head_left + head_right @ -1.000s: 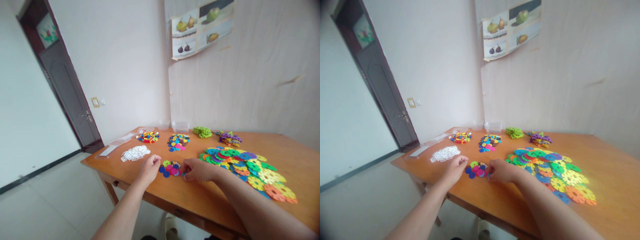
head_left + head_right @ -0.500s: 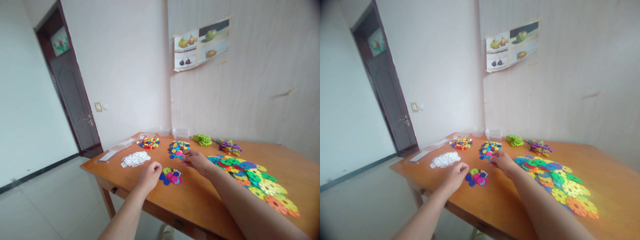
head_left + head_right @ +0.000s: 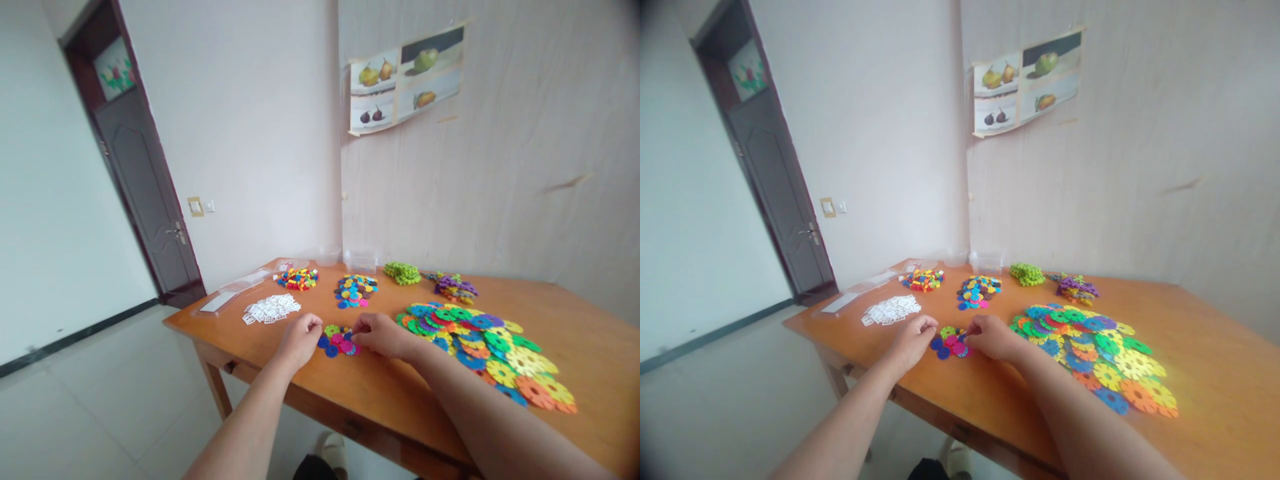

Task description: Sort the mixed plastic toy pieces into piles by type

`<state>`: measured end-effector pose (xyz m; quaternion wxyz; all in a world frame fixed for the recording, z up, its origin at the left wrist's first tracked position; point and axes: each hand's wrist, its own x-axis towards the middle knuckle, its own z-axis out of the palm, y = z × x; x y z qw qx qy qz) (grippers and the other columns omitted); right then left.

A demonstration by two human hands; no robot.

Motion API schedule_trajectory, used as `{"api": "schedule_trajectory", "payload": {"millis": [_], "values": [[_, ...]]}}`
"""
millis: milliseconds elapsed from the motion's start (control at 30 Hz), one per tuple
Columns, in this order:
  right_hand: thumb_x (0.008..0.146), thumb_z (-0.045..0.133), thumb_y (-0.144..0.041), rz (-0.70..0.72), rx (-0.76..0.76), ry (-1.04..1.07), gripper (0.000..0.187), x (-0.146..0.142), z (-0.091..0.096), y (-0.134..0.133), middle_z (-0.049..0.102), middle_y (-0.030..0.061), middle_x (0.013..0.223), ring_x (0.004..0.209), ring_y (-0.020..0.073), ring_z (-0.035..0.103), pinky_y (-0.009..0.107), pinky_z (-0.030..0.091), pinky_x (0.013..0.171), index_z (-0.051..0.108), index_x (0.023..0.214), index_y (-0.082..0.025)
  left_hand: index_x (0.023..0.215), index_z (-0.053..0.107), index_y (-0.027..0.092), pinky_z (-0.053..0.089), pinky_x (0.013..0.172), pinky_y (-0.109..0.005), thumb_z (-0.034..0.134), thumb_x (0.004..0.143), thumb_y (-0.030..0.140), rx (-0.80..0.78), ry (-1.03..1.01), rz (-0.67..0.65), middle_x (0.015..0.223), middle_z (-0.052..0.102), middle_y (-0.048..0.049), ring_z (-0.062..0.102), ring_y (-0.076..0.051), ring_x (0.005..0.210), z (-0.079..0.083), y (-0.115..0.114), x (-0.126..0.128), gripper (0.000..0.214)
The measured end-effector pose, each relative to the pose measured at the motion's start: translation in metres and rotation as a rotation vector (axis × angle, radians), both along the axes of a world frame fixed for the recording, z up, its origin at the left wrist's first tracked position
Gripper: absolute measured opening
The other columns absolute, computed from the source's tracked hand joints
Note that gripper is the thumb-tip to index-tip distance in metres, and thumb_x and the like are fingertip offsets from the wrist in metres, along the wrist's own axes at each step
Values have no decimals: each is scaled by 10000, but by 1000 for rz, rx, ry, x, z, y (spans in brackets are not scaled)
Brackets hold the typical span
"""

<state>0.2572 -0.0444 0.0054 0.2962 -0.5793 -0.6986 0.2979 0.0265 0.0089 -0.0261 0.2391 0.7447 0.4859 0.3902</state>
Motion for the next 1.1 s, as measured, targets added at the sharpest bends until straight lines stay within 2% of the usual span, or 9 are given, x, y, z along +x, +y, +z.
{"api": "schedule_trajectory", "payload": {"millis": [200,467,600,767,867,933,1033,1100], "values": [[692,687,-326,92,121,-230,217,-14,-8,-3,634,-25,730,615,116,530,208,334,511,680,877,-213,885,643,195,456,735,-233,521,810,220,-7,19,-14,874,702,-17,631,-139,815,-2,1,0,146],[765,570,-257,94,218,-373,144,-20,4,-9,672,14,807,706,137,574,224,347,592,690,830,-212,862,639,193,437,704,-234,526,800,203,6,39,-6,827,683,-8,610,-132,769,1,0,2,129],[784,562,-279,58,280,-508,143,-25,8,-16,676,31,882,765,157,589,239,342,629,685,836,-227,828,633,187,428,687,-238,521,811,221,32,56,-31,797,668,-8,598,-133,749,2,0,2,118],[799,559,-286,-11,261,-599,132,-31,10,-21,678,30,874,746,161,590,247,313,604,672,844,-235,820,638,187,420,694,-247,517,830,245,45,54,-33,806,674,-15,600,-139,763,4,-3,2,135],[815,540,-264,-44,273,-545,140,-30,12,-16,682,36,841,733,157,579,251,304,598,668,795,-212,819,640,189,412,688,-246,522,836,264,39,45,-28,811,675,-16,598,-140,764,4,-3,3,141],[810,543,-235,-91,254,-397,141,-26,14,-7,661,29,761,696,144,556,249,299,585,639,716,-190,819,640,190,404,678,-244,529,835,271,34,37,-23,813,675,-15,594,-138,757,3,-3,3,139],[755,593,-172,-212,52,-3,158,-18,16,14,582,3,596,595,123,525,232,313,539,565,600,-170,814,642,192,394,664,-241,535,831,269,37,41,-19,806,674,-13,589,-136,745,3,-3,4,133],[748,584,-147,-265,-86,167,175,-12,18,32,555,-2,538,513,120,519,225,337,486,536,581,-168,803,642,193,389,658,-240,523,837,270,47,51,-17,794,671,-12,588,-136,740,3,-3,4,146]]}}
